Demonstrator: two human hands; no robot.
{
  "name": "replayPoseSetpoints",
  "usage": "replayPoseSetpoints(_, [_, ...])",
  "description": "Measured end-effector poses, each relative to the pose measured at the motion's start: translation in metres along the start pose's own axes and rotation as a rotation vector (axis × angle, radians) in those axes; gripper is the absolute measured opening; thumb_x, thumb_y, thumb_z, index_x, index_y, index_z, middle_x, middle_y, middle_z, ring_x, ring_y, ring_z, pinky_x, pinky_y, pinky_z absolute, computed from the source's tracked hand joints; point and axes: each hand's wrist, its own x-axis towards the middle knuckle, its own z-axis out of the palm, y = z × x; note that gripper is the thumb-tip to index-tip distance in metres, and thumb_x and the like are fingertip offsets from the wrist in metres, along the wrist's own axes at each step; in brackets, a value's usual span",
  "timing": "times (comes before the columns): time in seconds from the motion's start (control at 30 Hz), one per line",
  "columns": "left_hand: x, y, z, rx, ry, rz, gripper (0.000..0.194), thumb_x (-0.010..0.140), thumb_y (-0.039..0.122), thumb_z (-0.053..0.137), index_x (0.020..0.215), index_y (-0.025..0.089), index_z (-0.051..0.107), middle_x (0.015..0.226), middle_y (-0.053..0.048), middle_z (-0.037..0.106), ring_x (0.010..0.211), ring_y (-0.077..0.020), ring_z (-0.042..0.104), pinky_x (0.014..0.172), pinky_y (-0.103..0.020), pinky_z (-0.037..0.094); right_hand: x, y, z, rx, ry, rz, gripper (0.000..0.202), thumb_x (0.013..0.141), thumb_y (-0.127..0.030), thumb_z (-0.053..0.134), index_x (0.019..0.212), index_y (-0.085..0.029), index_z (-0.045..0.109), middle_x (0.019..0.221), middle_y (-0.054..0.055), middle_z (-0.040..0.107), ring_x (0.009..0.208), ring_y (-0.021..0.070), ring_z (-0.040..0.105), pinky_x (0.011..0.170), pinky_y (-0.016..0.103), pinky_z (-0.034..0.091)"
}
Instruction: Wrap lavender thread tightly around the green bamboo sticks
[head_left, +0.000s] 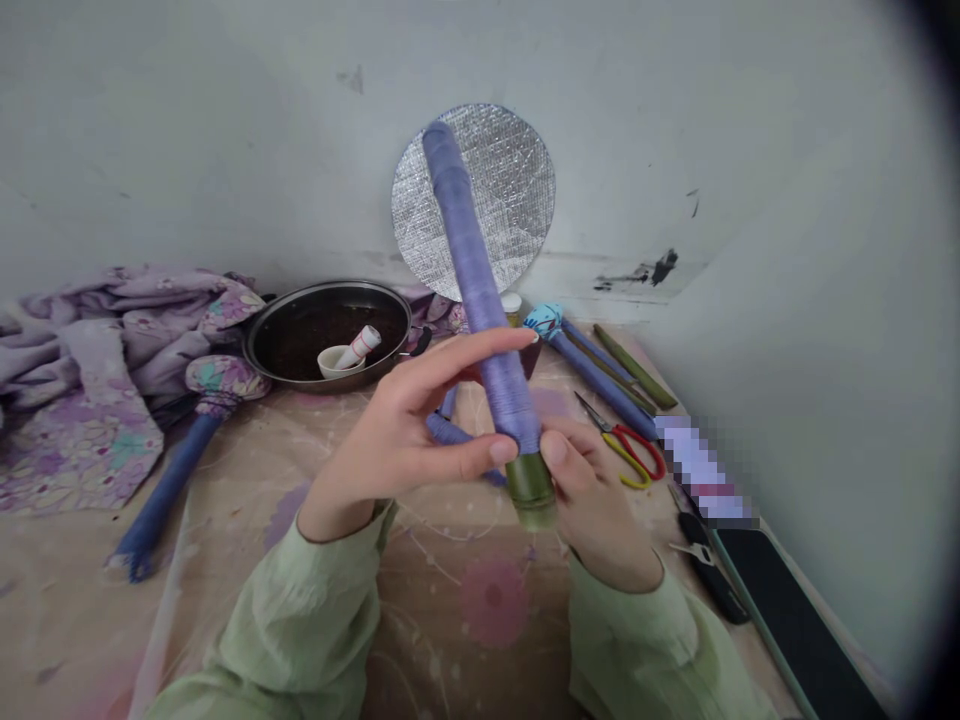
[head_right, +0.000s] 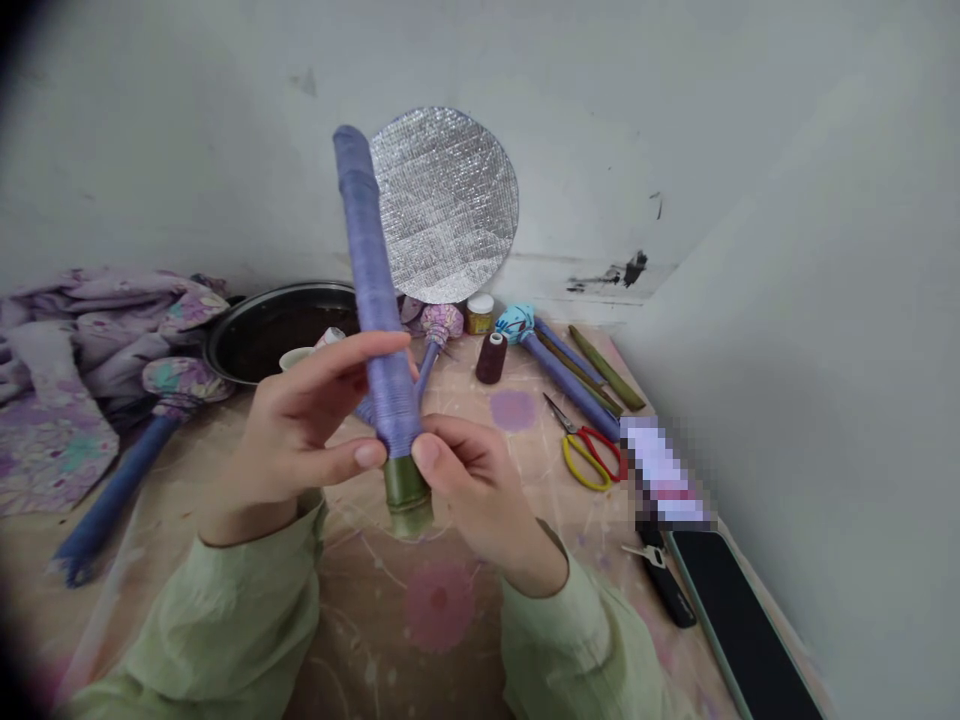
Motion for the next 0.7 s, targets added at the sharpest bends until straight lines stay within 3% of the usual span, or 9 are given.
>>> replayPoseSetpoints(0.13, [-0.001,0.005,0.000,0.006,0.033,-0.026,0.061,0.079,0.026,0.082,0.137,0.035,0.065,0.126,-0.006,0.069,0.107,-0.0277,0.065,0.089,-0.039,0.055,-0.001,0.002,0.000,0.054,-0.026,0.040,0.045,0.089,-0.066,0.062,0.068,-0.026,0.068,0.057,0.000,0.058,0.050,0.0153,0.049,0.044,0.027,0.041])
replayPoseSetpoints(0.37, [0.000,0.018,0.003,-0.024,-0.016,-0.104,0.063,0.080,0.036,0.080,0.140,0.033,0.063,0.121,-0.006,0.071,0.106,-0.0287,0.065,0.097,-0.043,0.052,-0.003,-0.011,0.005,0.006,0.061,0.005,0.053,0.087,-0.064,0.067,0.054,-0.023,0.055,0.052,-0.002,0.040,0.048,0.0133,0.036,0.045,0.029,0.032])
replayPoseSetpoints(0.57, [0.001,0.014,0.003,0.035,-0.029,-0.070,0.065,0.078,0.033,0.083,0.140,0.034,0.063,0.123,-0.005,0.071,0.111,-0.0303,0.064,0.098,-0.044,0.050,-0.002,-0.008,0.004,0.237,0.067,0.129,0.043,0.080,-0.065,0.072,0.063,-0.025,0.069,0.056,-0.001,0.045,0.050,0.0149,0.036,0.046,0.031,0.032])
replayPoseSetpoints(0.7, [0.002,0.011,0.004,0.078,-0.007,-0.043,0.064,0.077,0.033,0.085,0.137,0.035,0.064,0.123,-0.004,0.072,0.111,-0.0290,0.064,0.097,-0.043,0.050,0.000,-0.006,0.005,0.263,0.092,0.186,0.043,0.072,-0.068,0.076,0.063,-0.026,0.073,0.058,0.000,0.050,0.051,0.0156,0.037,0.046,0.031,0.032])
